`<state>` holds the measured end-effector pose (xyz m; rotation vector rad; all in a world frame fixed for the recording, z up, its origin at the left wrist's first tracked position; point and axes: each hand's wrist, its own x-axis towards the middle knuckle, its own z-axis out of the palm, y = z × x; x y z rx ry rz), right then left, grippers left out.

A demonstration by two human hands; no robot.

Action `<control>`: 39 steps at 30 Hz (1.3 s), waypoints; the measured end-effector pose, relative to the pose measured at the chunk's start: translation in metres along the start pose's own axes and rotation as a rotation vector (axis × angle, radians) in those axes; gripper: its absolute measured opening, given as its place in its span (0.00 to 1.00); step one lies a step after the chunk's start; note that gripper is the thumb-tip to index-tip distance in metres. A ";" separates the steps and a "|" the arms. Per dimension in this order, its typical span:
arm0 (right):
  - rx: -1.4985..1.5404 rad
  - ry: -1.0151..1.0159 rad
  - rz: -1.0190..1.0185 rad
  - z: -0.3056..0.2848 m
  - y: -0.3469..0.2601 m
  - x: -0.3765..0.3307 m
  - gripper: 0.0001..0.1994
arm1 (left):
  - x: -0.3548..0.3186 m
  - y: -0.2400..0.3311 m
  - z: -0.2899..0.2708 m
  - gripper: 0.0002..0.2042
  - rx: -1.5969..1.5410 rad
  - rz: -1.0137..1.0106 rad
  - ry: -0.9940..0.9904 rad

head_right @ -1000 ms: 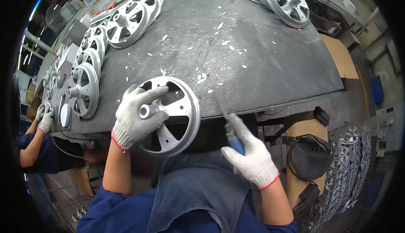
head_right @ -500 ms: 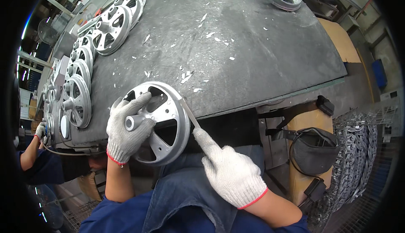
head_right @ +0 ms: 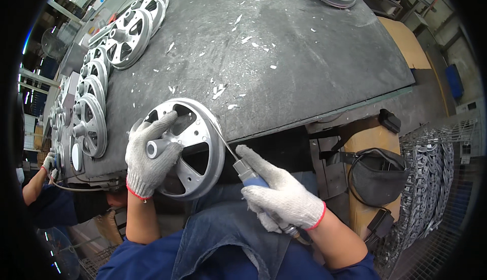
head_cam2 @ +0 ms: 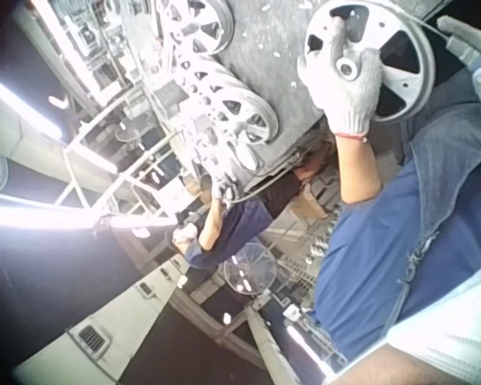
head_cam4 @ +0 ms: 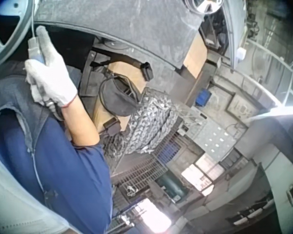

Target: The person scrapes the inner spokes and edges of a metal wheel using a scraping tool, then turns the wheel and scrapes along its outer rim.

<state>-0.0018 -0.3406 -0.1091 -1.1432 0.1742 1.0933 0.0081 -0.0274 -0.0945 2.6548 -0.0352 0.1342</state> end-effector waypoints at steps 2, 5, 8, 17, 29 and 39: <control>0.012 0.005 -0.016 -0.006 0.014 0.008 0.43 | 0.000 0.002 0.000 0.32 0.017 0.020 0.021; -1.098 0.271 -0.891 -0.011 0.046 0.028 0.44 | 0.000 0.007 -0.003 0.32 0.011 -0.018 -0.002; 0.003 -0.018 -0.084 -0.002 0.013 0.009 0.47 | 0.001 0.005 -0.001 0.31 0.017 -0.022 -0.006; -0.134 0.035 -0.098 -0.002 0.011 0.010 0.45 | 0.000 0.004 0.002 0.28 -0.008 0.012 0.049; -0.259 0.056 -0.092 0.004 -0.004 0.005 0.43 | 0.000 0.003 0.003 0.26 -0.033 -0.007 0.078; -0.237 0.091 -0.026 0.015 -0.008 -0.003 0.42 | -0.001 0.002 -0.002 0.26 0.016 -0.016 0.047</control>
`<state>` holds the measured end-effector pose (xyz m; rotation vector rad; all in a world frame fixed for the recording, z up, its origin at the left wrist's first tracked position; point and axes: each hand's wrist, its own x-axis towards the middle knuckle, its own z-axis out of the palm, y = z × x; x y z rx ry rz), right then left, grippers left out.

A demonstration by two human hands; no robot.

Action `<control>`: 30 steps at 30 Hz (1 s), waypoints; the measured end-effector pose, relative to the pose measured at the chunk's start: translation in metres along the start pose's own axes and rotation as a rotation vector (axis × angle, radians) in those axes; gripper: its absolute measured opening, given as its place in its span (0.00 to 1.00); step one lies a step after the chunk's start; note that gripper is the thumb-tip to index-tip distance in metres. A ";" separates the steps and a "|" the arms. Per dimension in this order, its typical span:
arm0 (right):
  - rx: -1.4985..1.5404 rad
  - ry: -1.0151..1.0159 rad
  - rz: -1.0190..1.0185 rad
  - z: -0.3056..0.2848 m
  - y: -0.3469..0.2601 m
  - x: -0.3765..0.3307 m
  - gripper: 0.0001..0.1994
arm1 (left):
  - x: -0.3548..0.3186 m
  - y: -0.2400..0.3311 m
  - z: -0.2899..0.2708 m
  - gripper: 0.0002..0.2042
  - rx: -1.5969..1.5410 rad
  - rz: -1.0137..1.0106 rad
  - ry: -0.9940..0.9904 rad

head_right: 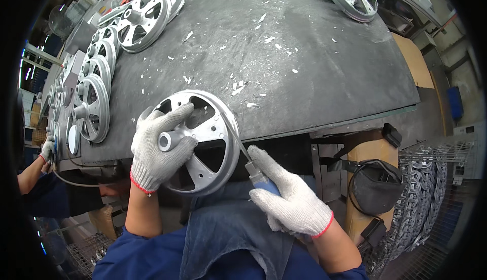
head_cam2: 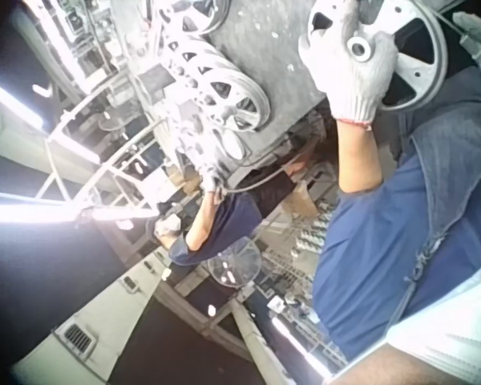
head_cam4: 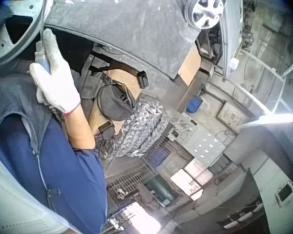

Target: The person scrapes the inner spokes and edges of a metal wheel using a scraping tool, then turns the wheel and scrapes along its outer rim.

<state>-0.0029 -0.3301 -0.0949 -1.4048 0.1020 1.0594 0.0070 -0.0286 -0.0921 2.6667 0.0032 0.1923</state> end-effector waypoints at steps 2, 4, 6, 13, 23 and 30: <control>-0.054 0.023 0.008 0.003 -0.005 -0.002 0.42 | -0.001 0.000 0.000 0.27 -0.002 -0.034 -0.020; -0.141 0.049 -0.003 0.006 -0.012 -0.007 0.42 | 0.001 -0.001 0.000 0.26 -0.017 -0.017 -0.010; -0.223 0.077 -0.014 0.007 -0.009 -0.009 0.42 | 0.000 -0.002 0.000 0.26 -0.032 0.002 -0.005; -0.954 0.251 -0.179 0.015 -0.015 -0.017 0.38 | -0.001 -0.006 0.002 0.27 -0.022 -0.004 -0.021; -1.018 0.265 -0.182 0.033 -0.029 -0.027 0.36 | 0.000 -0.010 0.003 0.24 -0.028 0.072 -0.030; -1.257 0.346 -0.187 0.038 -0.024 -0.027 0.36 | -0.001 -0.009 -0.001 0.24 -0.011 0.078 -0.011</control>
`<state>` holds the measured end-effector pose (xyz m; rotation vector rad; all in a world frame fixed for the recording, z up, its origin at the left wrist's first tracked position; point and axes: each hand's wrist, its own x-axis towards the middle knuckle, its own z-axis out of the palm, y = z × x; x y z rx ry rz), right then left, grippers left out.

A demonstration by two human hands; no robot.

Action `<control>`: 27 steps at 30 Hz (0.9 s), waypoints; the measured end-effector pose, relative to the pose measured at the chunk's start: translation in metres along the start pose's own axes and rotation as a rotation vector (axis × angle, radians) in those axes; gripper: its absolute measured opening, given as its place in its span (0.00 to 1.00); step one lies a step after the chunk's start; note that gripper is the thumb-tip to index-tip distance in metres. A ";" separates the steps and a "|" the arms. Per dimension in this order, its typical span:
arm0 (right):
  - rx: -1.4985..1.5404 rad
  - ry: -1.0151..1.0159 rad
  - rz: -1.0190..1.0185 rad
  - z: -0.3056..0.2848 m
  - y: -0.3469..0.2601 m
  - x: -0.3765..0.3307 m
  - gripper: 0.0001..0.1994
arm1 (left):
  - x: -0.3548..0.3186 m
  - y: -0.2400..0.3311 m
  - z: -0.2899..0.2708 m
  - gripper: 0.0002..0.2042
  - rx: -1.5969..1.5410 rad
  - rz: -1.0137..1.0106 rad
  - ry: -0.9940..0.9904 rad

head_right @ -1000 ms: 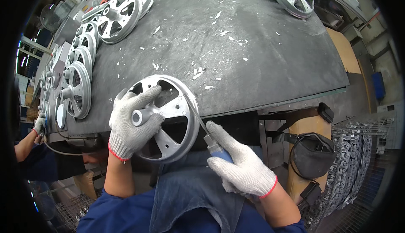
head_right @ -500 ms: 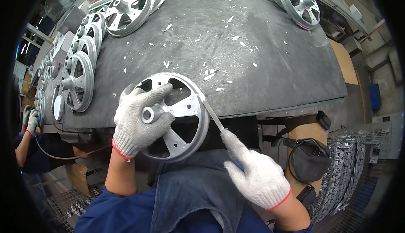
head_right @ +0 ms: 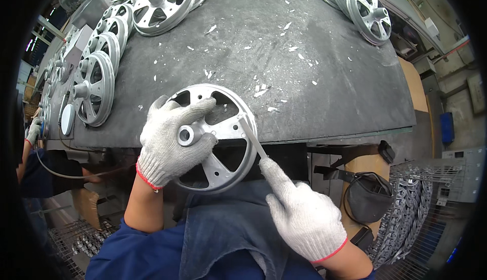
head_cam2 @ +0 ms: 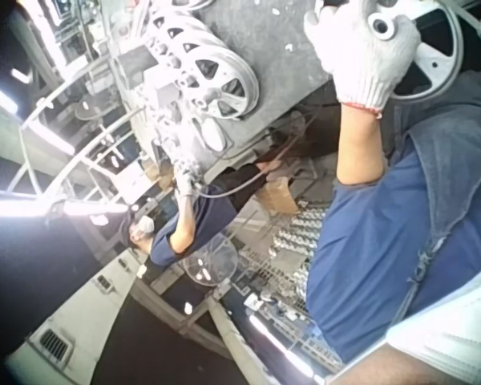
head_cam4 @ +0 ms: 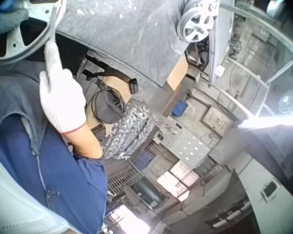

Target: The person scrapes the inner spokes and edges of a metal wheel using a scraping tool, then turns the wheel and scrapes along its outer rim.

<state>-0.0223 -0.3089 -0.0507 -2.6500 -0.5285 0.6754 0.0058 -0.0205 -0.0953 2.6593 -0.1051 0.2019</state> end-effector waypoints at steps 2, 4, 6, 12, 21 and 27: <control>0.030 0.010 -0.009 0.004 0.001 0.003 0.36 | 0.000 -0.002 0.002 0.24 -0.003 0.002 0.003; 0.061 0.025 -0.011 0.006 0.001 0.004 0.36 | 0.001 -0.004 0.004 0.24 -0.008 0.012 0.003; 0.091 0.005 -0.007 0.007 0.002 0.003 0.36 | 0.001 -0.002 0.004 0.24 -0.010 0.002 -0.004; -0.004 0.002 -0.008 0.011 -0.007 0.009 0.36 | 0.000 0.001 -0.002 0.25 0.059 -0.094 -0.045; 0.159 0.068 -0.011 0.022 0.003 0.004 0.36 | 0.001 0.006 -0.002 0.26 0.041 -0.062 -0.041; 0.214 0.062 -0.005 0.026 0.002 0.009 0.35 | 0.001 -0.001 0.006 0.29 -0.004 -0.032 0.024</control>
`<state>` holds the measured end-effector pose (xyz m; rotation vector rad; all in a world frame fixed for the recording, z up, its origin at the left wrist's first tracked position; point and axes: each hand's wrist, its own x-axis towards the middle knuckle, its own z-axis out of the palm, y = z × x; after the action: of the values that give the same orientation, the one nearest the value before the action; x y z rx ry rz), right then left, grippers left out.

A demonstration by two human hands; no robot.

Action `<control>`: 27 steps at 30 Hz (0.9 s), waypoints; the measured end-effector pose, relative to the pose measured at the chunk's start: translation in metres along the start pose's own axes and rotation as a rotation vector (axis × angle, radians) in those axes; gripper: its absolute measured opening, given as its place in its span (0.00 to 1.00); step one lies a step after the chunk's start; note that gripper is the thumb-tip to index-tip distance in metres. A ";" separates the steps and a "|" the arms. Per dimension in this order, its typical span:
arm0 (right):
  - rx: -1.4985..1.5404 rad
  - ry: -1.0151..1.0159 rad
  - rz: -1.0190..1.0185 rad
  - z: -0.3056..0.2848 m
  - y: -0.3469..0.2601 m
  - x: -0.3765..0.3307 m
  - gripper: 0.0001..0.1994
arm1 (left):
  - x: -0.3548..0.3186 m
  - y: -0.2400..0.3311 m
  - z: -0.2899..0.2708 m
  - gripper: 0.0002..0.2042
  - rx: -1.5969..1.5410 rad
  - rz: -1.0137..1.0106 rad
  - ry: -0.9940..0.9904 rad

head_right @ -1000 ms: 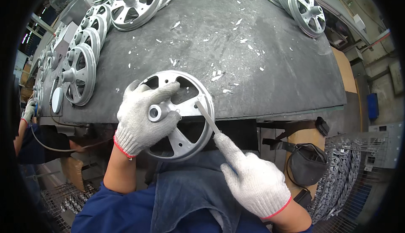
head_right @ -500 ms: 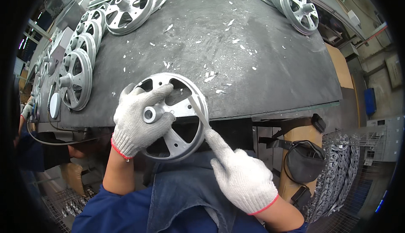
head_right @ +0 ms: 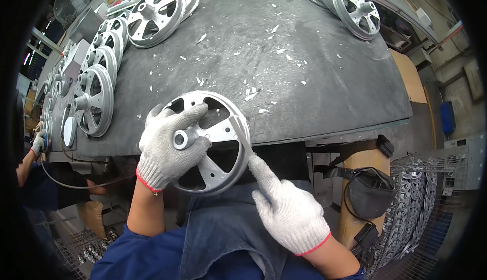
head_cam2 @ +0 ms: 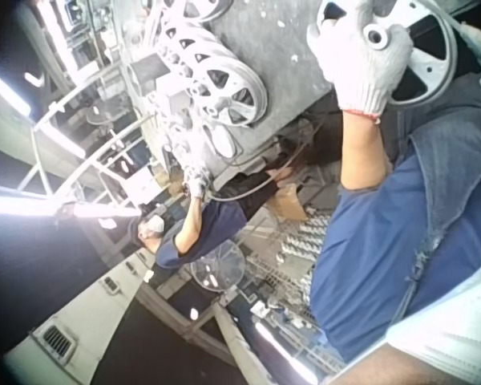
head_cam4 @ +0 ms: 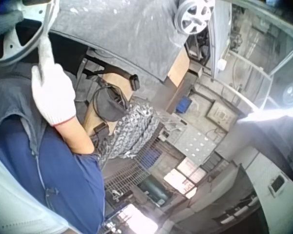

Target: The person scrapes the inner spokes and edges of a metal wheel using a scraping tool, then turns the wheel and scrapes along its outer rim.

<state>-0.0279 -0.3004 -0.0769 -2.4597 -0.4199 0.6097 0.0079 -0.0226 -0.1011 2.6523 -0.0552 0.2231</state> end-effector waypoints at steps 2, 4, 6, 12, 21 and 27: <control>0.037 0.014 -0.016 0.002 0.005 0.000 0.35 | 0.000 0.001 0.000 0.28 0.023 -0.028 0.014; 0.076 0.027 -0.031 0.003 0.008 -0.001 0.35 | -0.001 0.002 0.001 0.28 0.012 -0.024 0.019; 0.078 0.029 -0.020 0.003 0.008 0.000 0.36 | -0.001 0.001 0.001 0.28 0.004 -0.018 0.025; 0.428 -0.020 -0.100 0.000 0.022 0.004 0.39 | -0.002 0.003 0.001 0.27 0.071 0.017 0.058; 0.244 -0.105 -0.051 0.000 0.011 0.003 0.38 | -0.001 0.006 -0.002 0.29 -0.039 -0.043 -0.012; 0.570 0.010 0.021 0.005 0.028 0.010 0.43 | 0.000 0.007 -0.001 0.29 0.000 -0.037 -0.003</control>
<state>-0.0173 -0.3156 -0.1004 -1.9226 -0.1803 0.6235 0.0069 -0.0287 -0.0968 2.6508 -0.0072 0.2070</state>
